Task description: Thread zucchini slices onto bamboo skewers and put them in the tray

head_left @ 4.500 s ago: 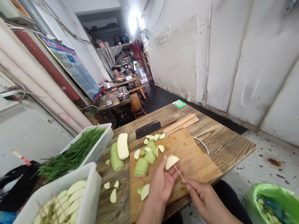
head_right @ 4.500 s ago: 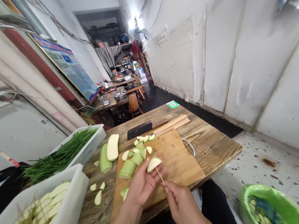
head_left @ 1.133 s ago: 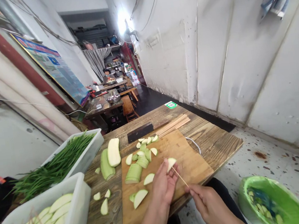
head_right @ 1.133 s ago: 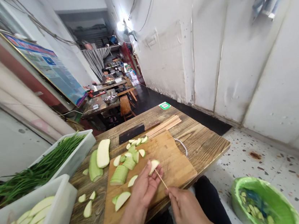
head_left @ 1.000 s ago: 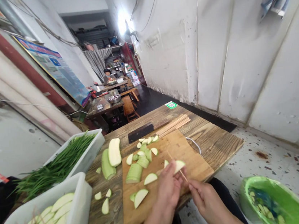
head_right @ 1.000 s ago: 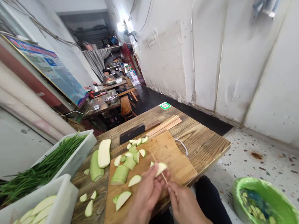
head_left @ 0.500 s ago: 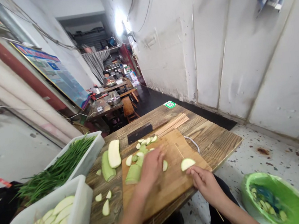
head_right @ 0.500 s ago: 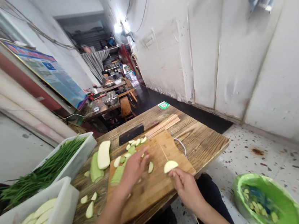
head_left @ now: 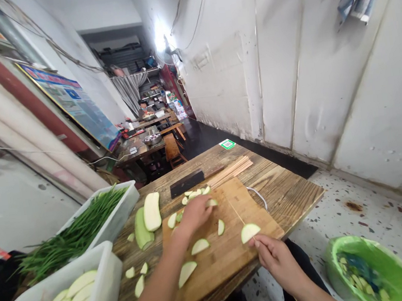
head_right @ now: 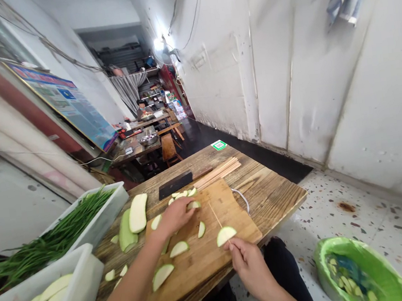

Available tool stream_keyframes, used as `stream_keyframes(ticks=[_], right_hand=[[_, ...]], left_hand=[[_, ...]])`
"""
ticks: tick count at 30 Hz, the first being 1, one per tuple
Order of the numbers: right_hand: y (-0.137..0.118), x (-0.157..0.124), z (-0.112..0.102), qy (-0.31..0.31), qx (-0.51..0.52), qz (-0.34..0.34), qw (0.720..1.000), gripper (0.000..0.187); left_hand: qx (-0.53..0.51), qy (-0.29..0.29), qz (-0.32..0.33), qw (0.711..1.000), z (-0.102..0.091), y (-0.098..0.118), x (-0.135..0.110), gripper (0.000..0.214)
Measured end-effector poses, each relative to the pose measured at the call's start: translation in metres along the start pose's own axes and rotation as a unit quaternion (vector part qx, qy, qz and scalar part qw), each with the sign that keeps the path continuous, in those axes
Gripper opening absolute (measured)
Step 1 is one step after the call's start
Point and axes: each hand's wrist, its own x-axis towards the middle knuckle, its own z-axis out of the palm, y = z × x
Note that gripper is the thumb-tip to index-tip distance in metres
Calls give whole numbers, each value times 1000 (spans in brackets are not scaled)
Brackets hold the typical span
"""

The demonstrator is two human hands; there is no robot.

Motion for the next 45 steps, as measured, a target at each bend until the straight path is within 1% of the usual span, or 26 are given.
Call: stream_keyframes(ticks=[1, 2, 3, 4, 6, 7, 8, 11, 14, 17, 22, 27, 37, 40, 45], right_hand=[[-3, -2, 1, -1, -12, -5, 1000, 34], [-6, -4, 2, -4, -23, -10, 1000, 34], [-10, -6, 3, -10, -34, -16, 999, 33], [-15, -8, 4, -18, -43, -22, 999, 33], [-23, -12, 5, -34, -64, -32, 997, 33], [-27, -14, 6, -42, -76, -36, 996, 33], [-30, -15, 7, -48, -86, -40, 994, 33], [-34, -19, 8, -56, -110, -46, 991, 33], [-34, -21, 9, -58, -133, -51, 988, 32], [-35, -22, 9, -57, -151, -57, 985, 30], [-37, -24, 10, -55, -164, -57, 983, 30], [-36, -27, 8, -58, -154, -47, 985, 30], [-36, -25, 4, -67, -152, -31, 986, 32], [-37, -25, 3, -77, -144, -21, 986, 32], [-39, -26, 1, -87, -129, 1, 988, 30]], left_hand=[[-20, 2, 3, 1000, 3, 1, -4, 11], [-66, 2, -3, 998, 8, 2, -9, 13], [-136, -1, -22, 990, 12, 2, -14, 16], [-217, -11, -53, 975, 16, 2, -20, 19], [-368, -39, -128, 920, 23, 1, -31, 21], [-420, -51, -156, 893, 24, 0, -36, 20], [-455, -59, -173, 872, 25, -1, -40, 17], [-509, -53, -199, 836, 23, -2, -48, 9], [-549, -51, -226, 803, 19, -1, -52, 10], [-567, -48, -259, 781, 18, 2, -54, 11], [-561, -36, -298, 771, 19, 4, -57, 17], [-563, -29, -307, 767, 18, 5, -59, 18], [-560, -43, -314, 766, 20, 6, -55, 17], [-544, -44, -309, 779, 20, 7, -55, 17], [-495, -53, -261, 827, 19, 9, -57, 16]])
